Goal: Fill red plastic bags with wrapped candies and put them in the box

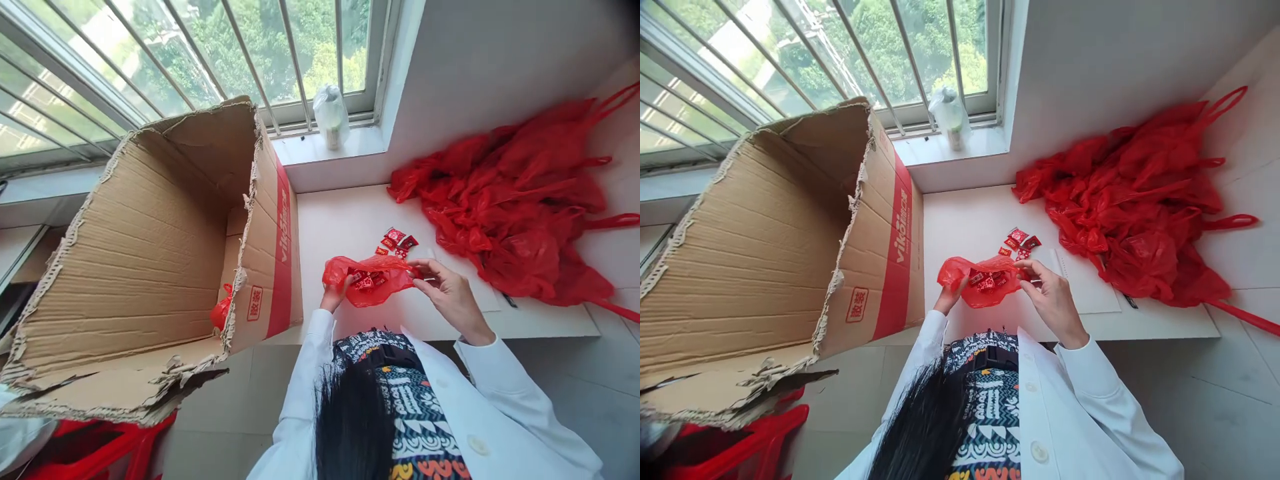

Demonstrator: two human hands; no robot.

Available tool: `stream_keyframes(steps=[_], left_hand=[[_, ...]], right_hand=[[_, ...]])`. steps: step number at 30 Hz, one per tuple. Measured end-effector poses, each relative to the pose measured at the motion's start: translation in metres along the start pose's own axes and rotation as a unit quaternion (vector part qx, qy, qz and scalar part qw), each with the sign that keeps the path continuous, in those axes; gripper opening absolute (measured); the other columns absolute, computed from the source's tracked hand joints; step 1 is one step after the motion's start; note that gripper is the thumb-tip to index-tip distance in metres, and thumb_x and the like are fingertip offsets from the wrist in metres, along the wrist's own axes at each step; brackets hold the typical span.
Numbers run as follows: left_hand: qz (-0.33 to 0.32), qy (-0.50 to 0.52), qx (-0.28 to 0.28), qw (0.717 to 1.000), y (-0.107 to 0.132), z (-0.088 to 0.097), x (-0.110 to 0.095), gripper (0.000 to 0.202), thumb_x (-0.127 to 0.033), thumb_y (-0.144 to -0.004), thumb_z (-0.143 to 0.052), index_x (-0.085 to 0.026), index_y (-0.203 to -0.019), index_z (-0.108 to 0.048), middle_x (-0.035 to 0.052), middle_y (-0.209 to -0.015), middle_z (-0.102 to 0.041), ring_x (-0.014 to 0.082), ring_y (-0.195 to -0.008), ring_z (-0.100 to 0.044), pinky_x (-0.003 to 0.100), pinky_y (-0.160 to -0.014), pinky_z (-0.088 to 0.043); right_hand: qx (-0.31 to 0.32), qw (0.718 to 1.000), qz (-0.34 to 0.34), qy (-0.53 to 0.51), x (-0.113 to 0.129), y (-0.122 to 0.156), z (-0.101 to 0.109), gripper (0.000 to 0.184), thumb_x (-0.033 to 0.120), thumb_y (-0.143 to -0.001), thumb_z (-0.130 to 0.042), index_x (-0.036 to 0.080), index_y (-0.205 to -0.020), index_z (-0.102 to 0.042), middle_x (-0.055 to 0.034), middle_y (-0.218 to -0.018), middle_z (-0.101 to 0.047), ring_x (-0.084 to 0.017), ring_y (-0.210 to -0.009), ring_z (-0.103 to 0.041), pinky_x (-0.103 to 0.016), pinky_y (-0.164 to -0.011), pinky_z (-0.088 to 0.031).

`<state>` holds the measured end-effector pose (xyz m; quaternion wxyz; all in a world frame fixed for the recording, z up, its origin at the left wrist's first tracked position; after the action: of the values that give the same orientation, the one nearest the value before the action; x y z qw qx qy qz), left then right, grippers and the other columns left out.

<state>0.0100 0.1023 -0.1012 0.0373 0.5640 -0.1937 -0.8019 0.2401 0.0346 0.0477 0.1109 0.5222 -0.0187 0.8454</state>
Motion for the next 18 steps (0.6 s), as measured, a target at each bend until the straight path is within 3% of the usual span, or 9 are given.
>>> stream_keyframes(steps=[4,10,14,18], left_hand=[[0.029,0.011,0.035,0.999,0.006,-0.003,-0.003,0.065,-0.062,-0.087,-0.029,-0.016,-0.129,-0.046,0.0120,-0.137,-0.047,0.0242,-0.130,-0.038,0.040,-0.111,-0.026],[0.032,0.039,0.054,0.997,0.028,0.008,-0.026,0.067,-0.064,-0.087,-0.026,-0.019,-0.134,-0.042,0.0074,-0.137,-0.047,0.0212,-0.130,-0.038,0.036,-0.111,-0.027],[0.004,0.014,0.034,0.999,0.036,0.013,-0.024,0.062,-0.062,-0.087,-0.033,-0.019,-0.130,-0.047,0.0074,-0.135,-0.050,0.0219,-0.130,-0.039,0.037,-0.111,-0.026],[0.016,-0.009,-0.006,1.000,0.037,0.022,0.003,0.061,-0.060,-0.087,-0.034,-0.018,-0.129,-0.046,0.0108,-0.135,-0.048,0.0230,-0.130,-0.038,0.040,-0.111,-0.025]], right_hand=[[-0.046,0.999,-0.002,0.006,0.001,0.004,0.007,0.029,0.026,-0.079,-0.054,0.023,-0.108,-0.060,-0.0027,-0.094,-0.067,-0.016,-0.084,-0.063,-0.030,-0.076,-0.051],[-0.134,0.991,0.002,0.009,-0.003,0.006,0.032,0.027,0.029,-0.080,-0.052,0.022,-0.104,-0.062,-0.0046,-0.099,-0.066,-0.017,-0.083,-0.063,-0.031,-0.074,-0.052],[-0.091,0.992,0.048,0.079,0.005,0.002,0.022,0.025,0.022,-0.083,-0.047,0.022,-0.102,-0.062,-0.0040,-0.099,-0.066,-0.019,-0.086,-0.063,-0.033,-0.078,-0.050],[0.010,0.981,0.115,0.158,0.009,0.006,-0.007,0.028,0.016,-0.086,-0.039,0.023,-0.103,-0.061,-0.0050,-0.102,-0.065,-0.021,-0.094,-0.061,-0.036,-0.083,-0.048]])
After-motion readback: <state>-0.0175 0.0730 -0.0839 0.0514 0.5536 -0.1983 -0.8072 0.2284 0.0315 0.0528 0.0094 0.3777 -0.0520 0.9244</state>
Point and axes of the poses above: each hand's wrist, its own y-axis away from the middle knuckle, its own z-axis out of the back of the hand, x = y × z, the point moved 10 cm from there along -y, towards the middle knuckle
